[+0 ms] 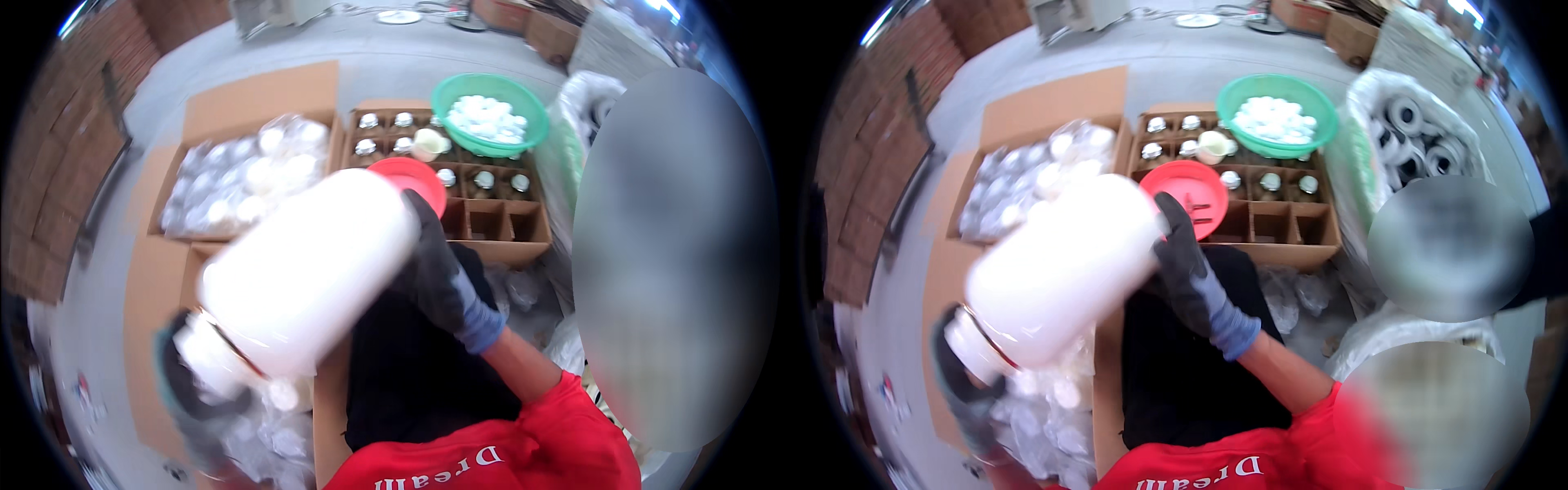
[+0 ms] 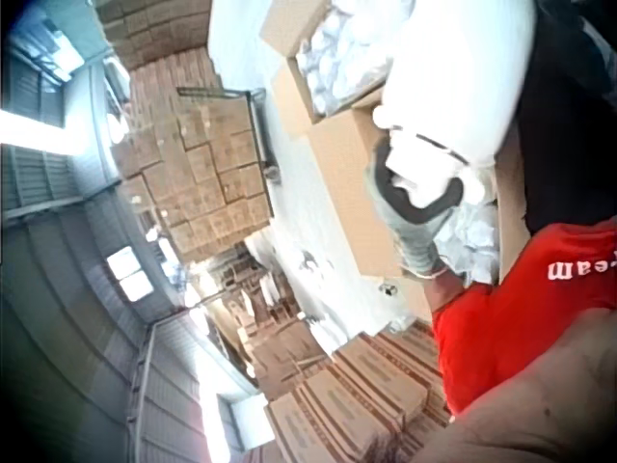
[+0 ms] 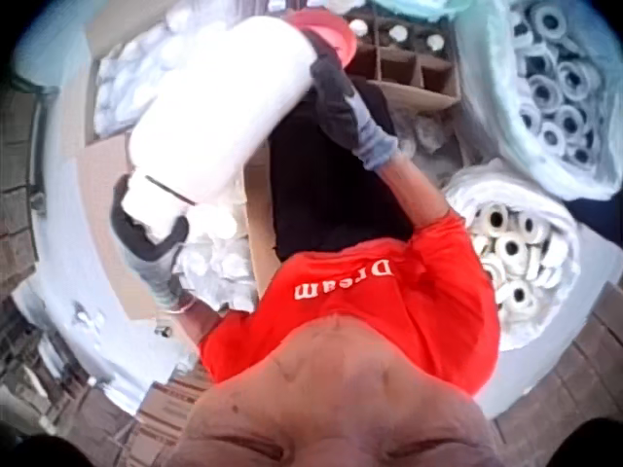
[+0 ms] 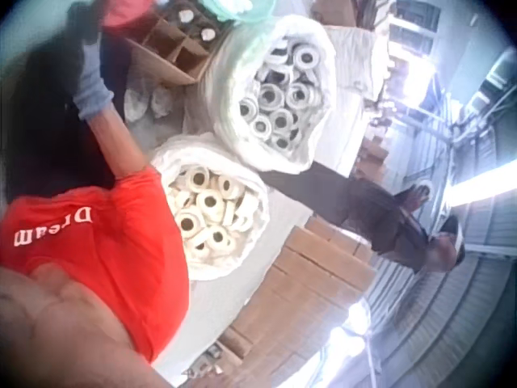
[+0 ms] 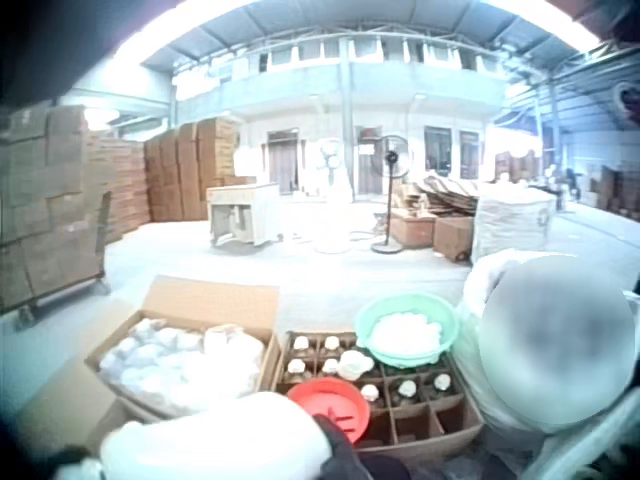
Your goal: The person assembles white plastic thermos flasks by inserting silver liners, adding red inner components and white caps, and then placing the finished items into cardboard boxes or plastic bags.
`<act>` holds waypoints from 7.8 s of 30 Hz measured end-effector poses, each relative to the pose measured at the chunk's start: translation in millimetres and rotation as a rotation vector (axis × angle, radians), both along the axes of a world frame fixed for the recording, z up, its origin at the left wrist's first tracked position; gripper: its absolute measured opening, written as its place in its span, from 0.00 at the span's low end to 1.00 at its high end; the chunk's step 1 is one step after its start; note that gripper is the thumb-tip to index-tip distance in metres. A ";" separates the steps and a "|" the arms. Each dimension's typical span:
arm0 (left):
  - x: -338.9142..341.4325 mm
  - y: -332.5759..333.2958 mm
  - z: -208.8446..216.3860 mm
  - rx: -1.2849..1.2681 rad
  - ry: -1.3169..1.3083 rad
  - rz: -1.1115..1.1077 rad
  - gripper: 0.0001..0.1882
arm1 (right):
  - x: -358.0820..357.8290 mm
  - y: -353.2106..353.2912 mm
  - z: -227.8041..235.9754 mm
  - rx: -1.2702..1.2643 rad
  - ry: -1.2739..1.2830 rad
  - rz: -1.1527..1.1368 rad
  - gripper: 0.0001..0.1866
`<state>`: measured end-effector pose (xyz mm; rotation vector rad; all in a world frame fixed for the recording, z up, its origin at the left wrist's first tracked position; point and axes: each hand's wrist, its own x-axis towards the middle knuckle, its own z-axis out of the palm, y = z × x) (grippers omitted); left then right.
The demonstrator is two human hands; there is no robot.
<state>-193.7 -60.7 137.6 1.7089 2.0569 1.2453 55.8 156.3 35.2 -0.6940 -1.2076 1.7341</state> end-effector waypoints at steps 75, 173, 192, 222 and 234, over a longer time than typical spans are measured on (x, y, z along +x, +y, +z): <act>79.8 -2.7 -118.4 -0.129 -1.205 -0.067 0.33 | 217.7 -165.0 -38.3 0.557 -0.555 0.359 0.49; 147.3 162.6 -226.0 -0.336 -0.412 -0.361 0.15 | 124.2 -13.8 154.4 1.204 -0.522 -0.185 0.47; 157.4 140.7 -229.5 -0.425 -0.435 -0.397 0.13 | 45.4 25.6 139.3 0.833 -0.416 -0.129 0.40; 106.6 184.6 -50.2 -0.193 -0.057 -0.336 0.09 | 190.7 -86.9 35.2 0.650 -0.545 -0.345 0.48; 181.7 163.0 -91.1 -0.471 0.725 -0.859 0.10 | 288.0 -154.0 -35.1 0.035 -1.041 -0.165 0.13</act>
